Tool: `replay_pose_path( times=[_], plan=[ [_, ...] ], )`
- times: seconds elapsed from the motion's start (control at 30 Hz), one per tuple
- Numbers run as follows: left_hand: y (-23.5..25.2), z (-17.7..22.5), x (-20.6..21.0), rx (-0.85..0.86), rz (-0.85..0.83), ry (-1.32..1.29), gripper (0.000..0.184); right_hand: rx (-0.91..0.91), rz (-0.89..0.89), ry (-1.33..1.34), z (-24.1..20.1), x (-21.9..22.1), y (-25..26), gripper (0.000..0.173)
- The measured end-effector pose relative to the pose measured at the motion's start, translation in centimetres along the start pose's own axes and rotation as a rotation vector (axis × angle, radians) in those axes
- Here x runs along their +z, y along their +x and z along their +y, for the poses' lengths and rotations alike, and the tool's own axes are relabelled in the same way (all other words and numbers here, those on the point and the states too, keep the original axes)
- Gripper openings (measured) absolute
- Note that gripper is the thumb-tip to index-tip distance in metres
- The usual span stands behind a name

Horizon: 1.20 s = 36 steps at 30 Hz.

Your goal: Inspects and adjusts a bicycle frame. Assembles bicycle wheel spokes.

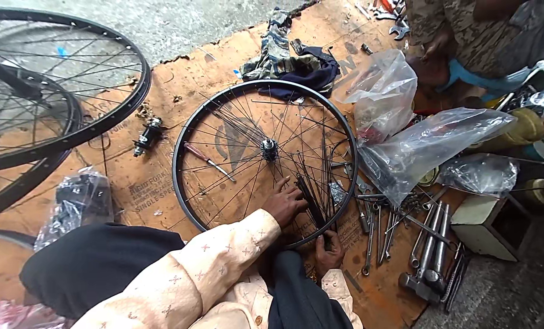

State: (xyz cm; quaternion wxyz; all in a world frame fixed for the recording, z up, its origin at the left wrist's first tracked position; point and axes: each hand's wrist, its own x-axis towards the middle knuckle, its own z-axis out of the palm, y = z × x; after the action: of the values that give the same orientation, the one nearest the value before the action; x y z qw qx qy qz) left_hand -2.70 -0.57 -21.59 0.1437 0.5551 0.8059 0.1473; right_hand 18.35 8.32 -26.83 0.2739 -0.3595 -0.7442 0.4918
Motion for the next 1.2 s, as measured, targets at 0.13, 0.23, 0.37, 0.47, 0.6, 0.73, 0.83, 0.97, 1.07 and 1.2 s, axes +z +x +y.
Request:
replay_pose_path(
  times=[0.13,0.23,0.37,0.47,0.6,0.73,0.83,0.97,1.07,1.2],
  plan=[
    [0.0,0.4,0.6,0.042,0.004,0.003,0.013,0.019,-0.002,0.056,-0.3,0.0,-0.1,0.016],
    [0.2,1.4,0.6,0.08,-0.076,-0.04,0.014,0.029,-0.002,0.046,-0.4,0.0,-0.1,0.017],
    [0.8,2.7,0.5,0.155,-0.22,-0.069,0.016,-0.015,-0.008,-0.022,-0.1,-0.1,0.1,0.014],
    [1.5,3.5,0.5,0.205,-0.305,-0.102,0.017,-0.031,-0.006,-0.029,0.1,-0.2,0.1,0.015],
    [2.7,4.4,0.0,0.187,-0.516,-0.128,0.025,-0.013,0.024,0.015,0.2,0.2,0.0,0.016],
    [3.4,4.7,-0.5,0.19,-0.613,-0.046,0.024,0.011,0.006,0.051,0.0,0.1,0.0,0.017],
    [3.5,4.5,-0.8,0.194,-0.615,-0.072,0.023,0.039,0.006,0.08,-0.3,0.2,0.1,0.019],
    [3.5,4.2,-0.5,0.19,-0.588,-0.117,0.024,0.085,0.011,0.073,-0.8,0.1,0.0,0.024],
    [3.5,4.6,-0.5,0.164,-0.611,-0.1,0.024,0.155,-0.026,0.037,-1.6,-0.9,0.7,0.027],
    [3.4,4.4,-0.7,0.19,-0.627,-0.062,0.028,0.063,-0.015,-0.31,-1.3,-3.0,3.8,0.021]
  ],
)
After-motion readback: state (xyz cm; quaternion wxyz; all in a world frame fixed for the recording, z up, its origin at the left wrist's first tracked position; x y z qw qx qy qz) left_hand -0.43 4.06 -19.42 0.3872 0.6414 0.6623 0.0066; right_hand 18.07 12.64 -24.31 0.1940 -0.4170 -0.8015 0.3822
